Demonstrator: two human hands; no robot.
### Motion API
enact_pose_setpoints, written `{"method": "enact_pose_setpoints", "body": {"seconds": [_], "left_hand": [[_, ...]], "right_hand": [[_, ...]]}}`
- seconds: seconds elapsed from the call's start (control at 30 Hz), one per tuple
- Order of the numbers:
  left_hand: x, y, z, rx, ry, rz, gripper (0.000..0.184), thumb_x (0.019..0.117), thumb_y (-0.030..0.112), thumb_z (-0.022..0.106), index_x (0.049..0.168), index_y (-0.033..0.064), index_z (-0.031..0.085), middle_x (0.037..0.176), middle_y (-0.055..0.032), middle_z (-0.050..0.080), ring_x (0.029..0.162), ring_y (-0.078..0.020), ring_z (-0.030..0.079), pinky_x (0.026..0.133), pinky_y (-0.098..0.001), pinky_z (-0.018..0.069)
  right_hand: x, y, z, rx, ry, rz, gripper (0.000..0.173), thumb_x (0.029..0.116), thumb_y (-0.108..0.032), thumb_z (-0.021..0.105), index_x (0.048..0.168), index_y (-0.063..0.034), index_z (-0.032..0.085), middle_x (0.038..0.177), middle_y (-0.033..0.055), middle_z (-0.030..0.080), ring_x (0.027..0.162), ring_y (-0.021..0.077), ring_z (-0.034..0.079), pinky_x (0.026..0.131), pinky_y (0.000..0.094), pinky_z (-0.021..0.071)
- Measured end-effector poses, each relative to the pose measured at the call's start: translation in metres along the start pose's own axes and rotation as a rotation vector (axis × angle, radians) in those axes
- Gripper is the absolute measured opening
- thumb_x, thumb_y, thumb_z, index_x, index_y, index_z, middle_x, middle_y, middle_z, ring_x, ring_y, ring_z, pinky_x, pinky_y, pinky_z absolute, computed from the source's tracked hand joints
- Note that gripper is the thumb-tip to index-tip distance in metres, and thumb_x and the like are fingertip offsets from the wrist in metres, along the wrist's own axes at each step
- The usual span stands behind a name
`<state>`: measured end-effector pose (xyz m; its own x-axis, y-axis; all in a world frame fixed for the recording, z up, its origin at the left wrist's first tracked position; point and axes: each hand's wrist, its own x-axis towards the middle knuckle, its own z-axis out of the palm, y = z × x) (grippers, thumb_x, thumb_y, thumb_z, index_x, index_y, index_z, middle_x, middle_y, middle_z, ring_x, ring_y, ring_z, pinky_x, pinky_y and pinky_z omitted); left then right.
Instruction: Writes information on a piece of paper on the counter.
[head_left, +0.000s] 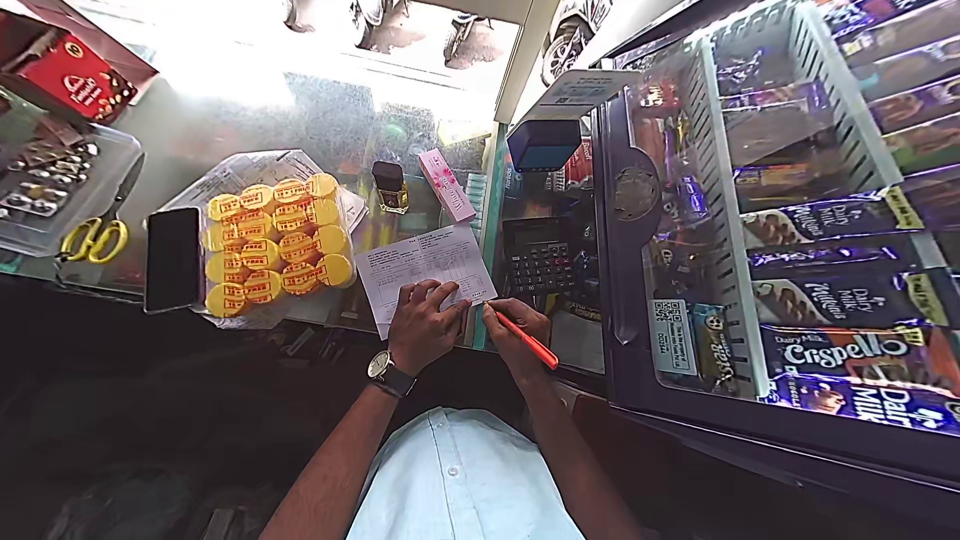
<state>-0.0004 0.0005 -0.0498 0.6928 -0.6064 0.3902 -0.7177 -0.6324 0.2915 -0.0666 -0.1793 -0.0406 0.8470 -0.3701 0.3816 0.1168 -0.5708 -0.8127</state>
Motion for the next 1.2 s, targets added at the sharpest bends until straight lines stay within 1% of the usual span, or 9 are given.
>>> {"method": "enact_pose_setpoints", "body": {"seconds": [0.23, 0.47, 0.6, 0.7, 0.8, 0.83, 0.93, 1.0, 1.2], "left_hand": [[0.001, 0.0, -0.001, -0.01, -0.005, -0.006, 0.029, 0.0987, 0.032, 0.056, 0.119, 0.0365, 0.076, 0.131, 0.002, 0.069, 0.12, -0.026, 0.06, 0.101, -0.0501, 0.0411], [0.0, 0.0, -0.001, -0.002, 0.001, -0.004, 0.028, 0.0989, 0.034, 0.056, 0.118, 0.0367, 0.076, 0.131, 0.0023, 0.069, 0.12, -0.0256, 0.06, 0.101, -0.0496, 0.041], [0.001, 0.0, -0.001, -0.006, 0.011, 0.01, 0.028, 0.0996, 0.034, 0.055, 0.117, 0.0357, 0.077, 0.131, 0.0021, 0.068, 0.12, -0.0261, 0.06, 0.102, -0.0498, 0.0398], [0.001, -0.001, -0.001, 0.0, 0.01, 0.009, 0.028, 0.0996, 0.034, 0.054, 0.117, 0.0361, 0.076, 0.132, 0.0022, 0.068, 0.121, -0.026, 0.059, 0.102, -0.05, 0.0398], [0.001, -0.001, -0.001, -0.002, 0.015, 0.011, 0.028, 0.0996, 0.034, 0.055, 0.117, 0.0356, 0.076, 0.132, 0.0021, 0.068, 0.12, -0.0266, 0.06, 0.102, -0.0506, 0.0403], [0.001, -0.001, -0.001, 0.0, 0.013, 0.012, 0.028, 0.0995, 0.034, 0.055, 0.117, 0.0356, 0.076, 0.131, 0.0022, 0.068, 0.12, -0.0265, 0.059, 0.102, -0.0505, 0.0403], [0.001, -0.001, 0.0, 0.005, 0.005, 0.017, 0.029, 0.0996, 0.035, 0.054, 0.118, 0.0361, 0.076, 0.132, 0.0023, 0.068, 0.12, -0.0265, 0.059, 0.102, -0.0505, 0.0402], [0.001, -0.001, 0.0, 0.008, 0.007, 0.018, 0.029, 0.0997, 0.035, 0.054, 0.118, 0.0365, 0.076, 0.132, 0.0027, 0.068, 0.12, -0.0262, 0.059, 0.102, -0.0499, 0.0403], [0.001, 0.0, 0.001, 0.014, 0.021, 0.011, 0.029, 0.0994, 0.035, 0.054, 0.117, 0.0369, 0.076, 0.13, 0.002, 0.069, 0.118, -0.0259, 0.061, 0.101, -0.0492, 0.0405]], "right_hand": [[0.002, -0.001, 0.002, -0.082, 0.077, 0.024, 0.008, 0.0834, -0.007, 0.071, 0.084, -0.0034, 0.078, 0.079, 0.0044, 0.074, 0.072, 0.0034, 0.068, 0.067, 0.0171, 0.056], [-0.001, 0.001, 0.001, -0.044, 0.004, -0.043, 0.009, 0.0819, -0.009, 0.071, 0.083, -0.0036, 0.078, 0.079, 0.0049, 0.075, 0.07, 0.0038, 0.069, 0.064, 0.0177, 0.0565], [0.0, -0.003, 0.002, -0.113, 0.116, 0.047, 0.007, 0.0813, -0.008, 0.071, 0.081, -0.0041, 0.077, 0.076, 0.0043, 0.071, 0.07, 0.005, 0.067, 0.063, 0.0186, 0.0549], [0.002, -0.002, -0.001, 0.063, 0.138, 0.11, 0.006, 0.0825, -0.005, 0.07, 0.083, -0.0024, 0.075, 0.075, 0.0021, 0.072, 0.065, 0.0024, 0.065, 0.058, 0.018, 0.055], [0.005, -0.005, -0.013, 0.345, 0.046, 0.2, 0.012, 0.0902, -0.001, 0.067, 0.1, 0.0039, 0.071, 0.082, 0.0064, 0.073, 0.065, 0.0083, 0.068, 0.058, 0.0232, 0.0589], [0.006, -0.004, -0.015, 0.367, 0.016, 0.19, 0.012, 0.0905, -0.001, 0.066, 0.1, 0.0039, 0.073, 0.083, 0.0064, 0.074, 0.066, 0.0083, 0.068, 0.059, 0.0234, 0.0588], [0.01, 0.002, -0.014, 0.266, -0.032, 0.11, 0.011, 0.089, -0.005, 0.067, 0.093, 0.0004, 0.074, 0.077, 0.0032, 0.073, 0.062, 0.0041, 0.065, 0.057, 0.0209, 0.0564], [0.013, 0.005, -0.014, 0.168, -0.043, 0.097, 0.012, 0.0856, -0.007, 0.069, 0.095, -0.0015, 0.073, 0.079, 0.0016, 0.072, 0.066, 0.0028, 0.066, 0.06, 0.0199, 0.0566], [0.012, 0.012, -0.011, 0.121, -0.049, 0.019, 0.006, 0.0833, -0.009, 0.071, 0.083, -0.0047, 0.076, 0.075, 0.0004, 0.073, 0.063, -0.0003, 0.065, 0.058, 0.0166, 0.0543]]}}
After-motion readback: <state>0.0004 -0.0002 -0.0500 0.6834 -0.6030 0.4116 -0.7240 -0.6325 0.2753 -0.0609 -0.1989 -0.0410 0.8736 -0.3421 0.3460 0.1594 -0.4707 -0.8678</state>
